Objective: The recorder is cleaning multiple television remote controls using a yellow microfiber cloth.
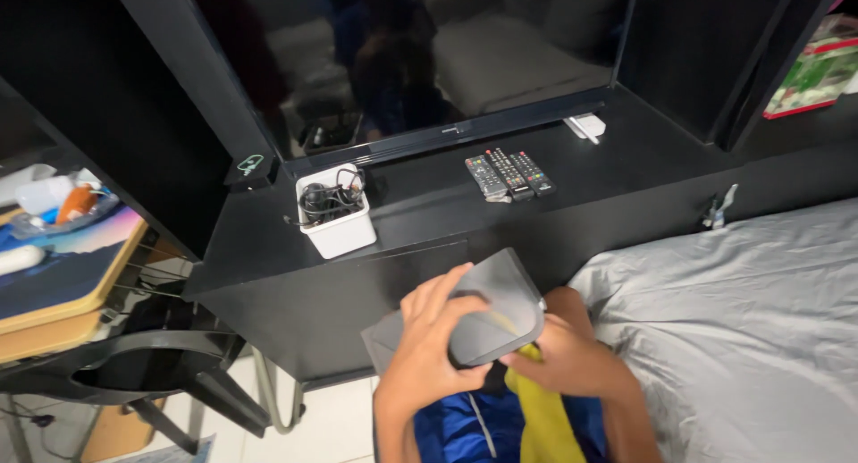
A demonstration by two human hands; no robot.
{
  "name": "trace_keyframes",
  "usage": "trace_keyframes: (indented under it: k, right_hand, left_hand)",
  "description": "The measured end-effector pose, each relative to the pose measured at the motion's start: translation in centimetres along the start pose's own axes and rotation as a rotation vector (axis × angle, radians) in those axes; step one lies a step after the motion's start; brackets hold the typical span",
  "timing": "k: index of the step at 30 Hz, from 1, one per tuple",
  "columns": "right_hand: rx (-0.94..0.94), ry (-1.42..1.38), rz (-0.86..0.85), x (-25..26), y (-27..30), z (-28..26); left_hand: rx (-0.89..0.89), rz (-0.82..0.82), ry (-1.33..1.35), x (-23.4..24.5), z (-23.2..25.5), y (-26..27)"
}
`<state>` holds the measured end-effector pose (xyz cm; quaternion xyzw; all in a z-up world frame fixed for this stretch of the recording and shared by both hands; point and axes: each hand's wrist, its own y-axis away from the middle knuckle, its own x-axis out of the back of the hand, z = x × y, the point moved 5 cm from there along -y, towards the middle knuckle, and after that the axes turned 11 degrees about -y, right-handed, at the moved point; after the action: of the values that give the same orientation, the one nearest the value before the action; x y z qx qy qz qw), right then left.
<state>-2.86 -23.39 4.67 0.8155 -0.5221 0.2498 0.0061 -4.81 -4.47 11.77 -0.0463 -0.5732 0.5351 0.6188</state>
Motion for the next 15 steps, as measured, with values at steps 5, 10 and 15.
trace_keyframes:
  k: [5,10,15]
  right_hand:
    - [0.199,0.274,-0.014,-0.3,-0.7,-2.6]
    - [0.008,0.114,0.131,1.2,0.3,-2.2]
    - [0.403,-0.013,0.297,2.2,7.4,3.4]
  left_hand:
    - [-0.003,0.087,-0.048,1.6,0.5,0.9]
    - [0.066,0.091,0.084,1.3,-1.8,1.0]
    - [0.214,0.264,0.955,-3.3,-7.1,1.6]
